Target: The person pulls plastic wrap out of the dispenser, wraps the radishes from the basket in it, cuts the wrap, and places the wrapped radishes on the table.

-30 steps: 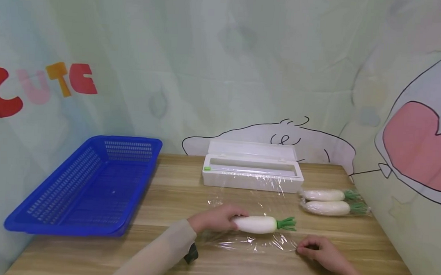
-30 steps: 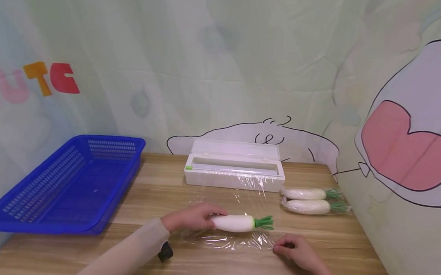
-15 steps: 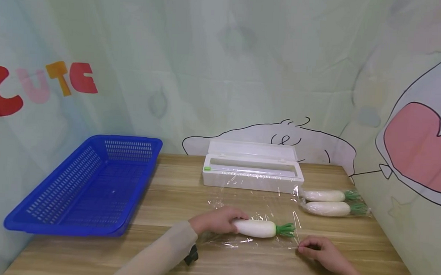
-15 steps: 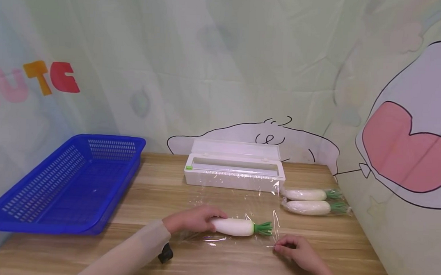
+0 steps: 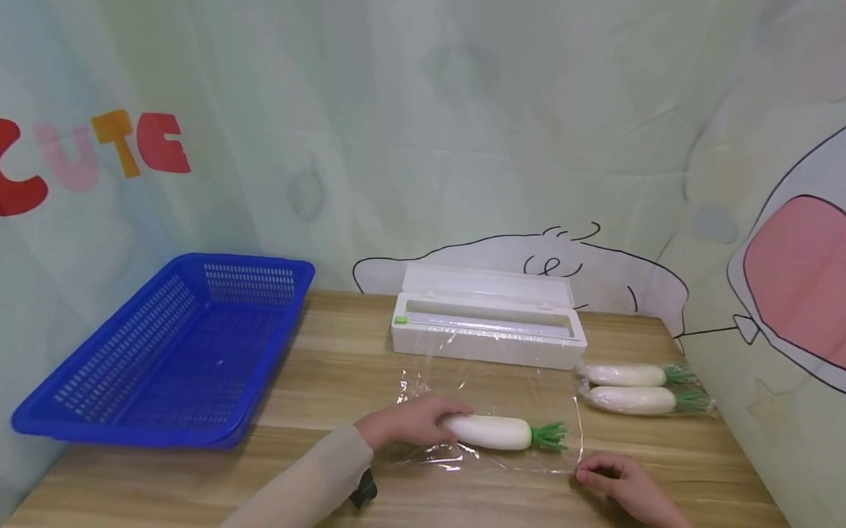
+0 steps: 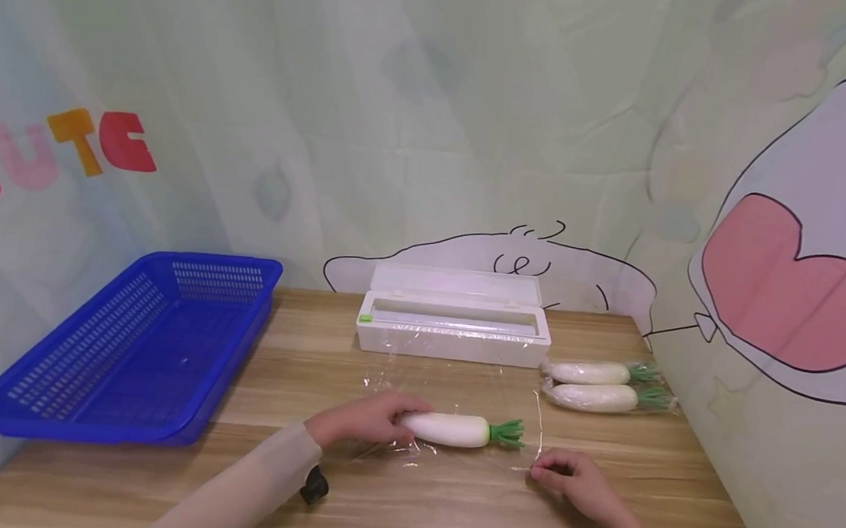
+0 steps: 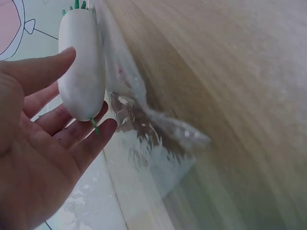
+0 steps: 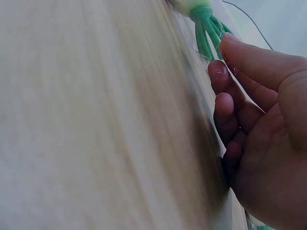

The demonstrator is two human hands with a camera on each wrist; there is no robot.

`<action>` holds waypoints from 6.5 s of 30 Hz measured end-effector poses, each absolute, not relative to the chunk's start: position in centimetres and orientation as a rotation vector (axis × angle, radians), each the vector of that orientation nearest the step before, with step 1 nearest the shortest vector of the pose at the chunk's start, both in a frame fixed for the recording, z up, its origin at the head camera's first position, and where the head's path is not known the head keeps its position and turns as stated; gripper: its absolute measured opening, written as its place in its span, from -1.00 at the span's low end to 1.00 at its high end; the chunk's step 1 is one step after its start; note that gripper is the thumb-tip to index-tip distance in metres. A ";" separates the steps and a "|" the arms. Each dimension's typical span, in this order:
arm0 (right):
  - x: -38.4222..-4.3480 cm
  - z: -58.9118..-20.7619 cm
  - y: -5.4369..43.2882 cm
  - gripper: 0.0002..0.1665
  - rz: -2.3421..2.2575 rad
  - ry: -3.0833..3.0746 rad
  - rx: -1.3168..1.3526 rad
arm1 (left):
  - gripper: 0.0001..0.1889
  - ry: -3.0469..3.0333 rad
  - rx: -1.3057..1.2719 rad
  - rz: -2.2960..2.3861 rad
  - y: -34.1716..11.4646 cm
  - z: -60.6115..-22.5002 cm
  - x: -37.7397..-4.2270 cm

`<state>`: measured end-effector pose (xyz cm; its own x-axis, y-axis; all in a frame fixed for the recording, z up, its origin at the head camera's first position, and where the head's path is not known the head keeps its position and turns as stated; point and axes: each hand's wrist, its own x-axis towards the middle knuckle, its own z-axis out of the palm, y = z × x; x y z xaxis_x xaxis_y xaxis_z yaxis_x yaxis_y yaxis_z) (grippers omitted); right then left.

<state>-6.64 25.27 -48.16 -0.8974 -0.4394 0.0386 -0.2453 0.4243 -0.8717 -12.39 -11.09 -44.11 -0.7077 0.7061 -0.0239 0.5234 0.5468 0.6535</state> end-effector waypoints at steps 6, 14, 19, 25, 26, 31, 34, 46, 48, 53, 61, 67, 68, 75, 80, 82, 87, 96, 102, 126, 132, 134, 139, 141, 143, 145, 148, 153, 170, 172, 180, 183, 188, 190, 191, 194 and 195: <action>-6.6 -48.1 25.3 -0.91 -1.472 2.494 -0.642 | -0.48 2.515 0.989 1.011 -12.5 -44.2 -11.9; -6.4 -47.5 24.9 -0.85 -1.468 2.441 -0.521 | -0.33 2.617 0.825 1.125 -15.4 -43.7 -10.2; -6.2 -47.3 25.0 -0.83 -1.447 2.450 -0.489 | -0.45 2.719 0.837 1.045 -17.1 -44.2 -8.8; -6.2 -47.4 25.1 -0.85 -1.445 2.476 -0.533 | -0.56 2.731 0.903 0.858 -18.5 -44.7 -7.3; -6.2 -47.4 25.0 -0.85 -1.449 2.473 -0.530 | -0.57 2.726 0.896 0.849 -18.6 -44.7 -7.1; -6.4 -47.4 25.0 -0.85 -1.450 2.475 -0.550 | -0.74 2.700 0.854 0.828 -18.8 -44.7 -6.8; -6.5 -47.5 25.0 -0.86 -1.450 2.474 -0.555 | -0.88 2.703 0.868 0.795 -18.7 -44.7 -6.7; -6.9 -46.9 24.8 -0.78 -1.456 2.507 -0.462 | -0.97 2.751 0.889 0.834 -18.9 -44.5 -7.5; -7.0 -46.6 24.8 -0.78 -1.457 2.520 -0.459 | -0.97 2.759 0.900 0.850 -18.9 -44.3 -7.8; -7.1 -46.0 24.5 -0.79 -1.481 2.580 -0.431 | -0.96 2.764 0.902 0.893 -19.0 -43.8 -8.4; -7.9 -45.1 23.6 -0.73 -1.473 2.642 -0.208 | -0.96 2.715 0.875 1.000 -19.2 -43.5 -9.3; -8.8 -44.8 23.1 -0.69 -1.439 2.681 -0.125 | -0.96 2.656 0.786 1.124 -19.1 -43.7 -10.1; -8.9 -44.8 23.1 -0.68 -1.429 2.682 -0.110 | -0.95 2.644 0.769 1.141 -19.1 -43.7 -10.2; -9.9 -45.2 22.9 -0.68 -1.438 2.672 -0.108 | -0.94 2.620 0.689 1.194 -19.3 -43.9 -11.3; -10.5 -45.7 23.0 -0.68 -1.423 2.676 -0.133 | -0.93 2.614 0.624 1.183 -19.2 -44.4 -12.1; -10.7 -45.8 22.9 -0.68 -1.406 2.677 -0.140 | -0.93 2.618 0.609 1.179 -19.2 -44.7 -12.3; -11.1 -45.9 23.0 -0.70 -1.371 2.683 -0.172 | -0.95 2.616 0.584 1.171 -19.0 -45.4 -12.9; -11.4 -46.1 22.9 -0.72 -1.327 2.659 -0.280 | -0.91 2.662 0.653 1.050 -18.3 -46.0 -13.2; -11.3 -46.1 22.8 -0.71 -1.348 2.634 -0.308 | -0.92 2.701 0.660 1.002 -17.9 -46.2 -13.1; -11.0 -44.9 25.0 -0.52 -1.314 2.541 -0.294 | -0.87 2.572 0.584 1.170 -18.6 -45.1 -12.6; -10.2 -42.4 24.0 -0.60 -1.225 2.797 -0.206 | -0.72 2.687 0.653 1.242 -17.7 -43.2 -11.8; -9.8 -41.4 23.2 -0.63 -1.218 2.873 -0.232 | -0.72 2.737 0.730 1.256 -16.7 -42.4 -11.1; -8.5 -40.4 20.3 -0.80 -1.202 3.065 -0.456 | -0.65 2.875 0.911 1.073 -13.4 -41.1 -8.6; -8.0 -40.8 19.0 -0.84 -1.180 3.138 -0.620 | -0.60 2.919 0.956 0.937 -12.1 -40.9 -7.7; -7.7 -41.3 17.7 -0.83 -1.142 3.192 -0.800 | -0.57 2.949 0.993 0.813 -11.0 -41.1 -7.1; -7.4 -41.9 16.6 -0.79 -1.092 3.225 -0.976 | -0.55 2.973 1.010 0.711 -10.0 -41.4 -6.7; -7.3 -42.6 15.3 -0.73 -1.012 3.237 -1.217 | -0.55 3.018 1.027 0.601 -8.9 -42.0 -6.4; -7.5 -43.6 13.9 -0.70 -0.780 3.271 -1.385 | -0.56 3.080 1.018 0.470 -7.8 -42.9 -6.4; -9.6 -44.1 12.8 -0.59 -0.655 3.223 -1.037 | -0.49 3.110 0.917 0.363 -6.7 -43.6 -9.3; -10.1 -44.0 12.8 -0.59 -0.660 3.212 -1.048 | -0.48 3.106 0.899 0.358 -6.6 -43.6 -9.8; -11.5 -44.3 12.9 -0.52 -0.650 3.171 -0.981 | -0.49 3.080 0.853 0.380 -6.6 -43.8 -11.5; -12.0 -44.5 12.8 -0.47 -0.654 3.155 -0.949 | -0.47 3.061 0.831 0.388 -6.6 -43.8 -12.1; -12.7 -44.6 12.5 -0.44 -0.672 3.136 -0.878 | -0.43 3.028 0.806 0.420 -6.6 -44.0 -12.9; -12.9 -44.7 12.5 -0.45 -0.688 3.129 -0.851 | -0.43 3.021 0.798 0.439 -6.6 -44.1 -13.2; -13.0 -44.7 12.4 -0.45 -0.702 3.122 -0.837 | -0.44 3.017 0.792 0.459 -6.5 -44.2 -13.3; -13.3 -44.8 12.4 -0.46 -0.736 3.105 -0.802 | -0.49 3.004 0.774 0.514 -6.6 -44.3 -13.6; -13.4 -44.8 12.4 -0.46 -0.742 3.102 -0.792 | -0.50 2.999 0.768 0.537 -6.6 -44.3 -13.8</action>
<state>-13.42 12.36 -44.79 -0.8740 -0.4199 0.2446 -0.4852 0.7829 -0.3894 -13.75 -6.57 -44.33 -0.8805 0.4666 0.0835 0.4665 0.8221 0.3263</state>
